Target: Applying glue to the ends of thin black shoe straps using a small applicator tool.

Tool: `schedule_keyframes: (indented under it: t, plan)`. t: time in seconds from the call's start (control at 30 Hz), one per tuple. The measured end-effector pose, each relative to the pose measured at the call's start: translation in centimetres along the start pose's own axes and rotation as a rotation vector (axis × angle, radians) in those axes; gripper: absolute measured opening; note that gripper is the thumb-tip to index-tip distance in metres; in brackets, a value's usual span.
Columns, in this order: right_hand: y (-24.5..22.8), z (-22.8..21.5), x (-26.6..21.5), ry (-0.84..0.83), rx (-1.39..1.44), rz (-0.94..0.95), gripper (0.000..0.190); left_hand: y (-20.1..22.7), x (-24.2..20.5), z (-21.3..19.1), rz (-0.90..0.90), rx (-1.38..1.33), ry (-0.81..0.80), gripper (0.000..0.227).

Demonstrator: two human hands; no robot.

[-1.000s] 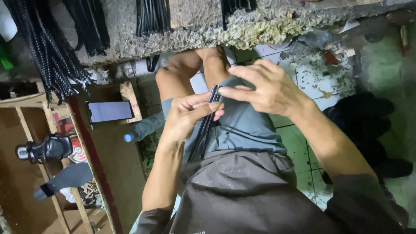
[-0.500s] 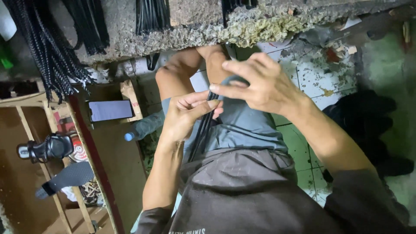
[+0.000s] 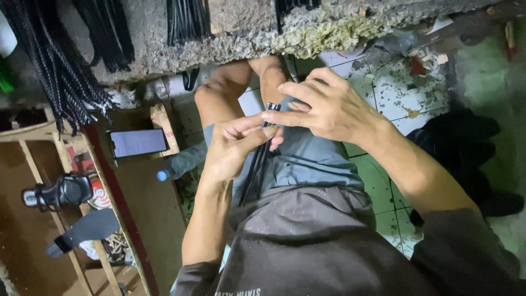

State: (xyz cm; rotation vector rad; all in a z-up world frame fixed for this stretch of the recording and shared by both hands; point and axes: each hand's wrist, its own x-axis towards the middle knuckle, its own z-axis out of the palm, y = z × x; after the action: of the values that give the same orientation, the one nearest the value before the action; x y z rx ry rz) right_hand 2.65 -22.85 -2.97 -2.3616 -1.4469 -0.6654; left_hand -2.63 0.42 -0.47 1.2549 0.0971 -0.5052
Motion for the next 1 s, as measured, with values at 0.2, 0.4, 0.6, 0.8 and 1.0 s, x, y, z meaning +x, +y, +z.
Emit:
schedule_keyframes:
  t: [0.2, 0.4, 0.6, 0.8, 1.0]
  plan:
    - [0.9, 1.8, -0.4, 0.028, 0.191, 0.032, 0.065, -2.0, -0.6, -1.6, 0.039, -0.113, -0.006, 0.022]
    - [-0.9, 4.8, -2.8, -0.184, 0.386, 0.409, 0.043, -3.1, -0.8, -1.4, 0.054, -0.341, 0.093, 0.028]
    - [-8.3, 8.2, -3.1, 0.381, 1.736, 0.926, 0.106, -4.1, 2.7, -1.6, 0.182, -0.447, 0.337, 0.035]
    - [-8.6, 4.4, 0.9, 0.057, 1.313, 1.385, 0.094, -1.3, 3.4, 0.7, 0.349, -0.373, 0.565, 0.036]
    - [-8.1, 1.5, 2.7, 0.037, 1.284, 1.308, 0.095, -0.3, 3.7, 0.9, 0.486, -0.431, 0.653, 0.038]
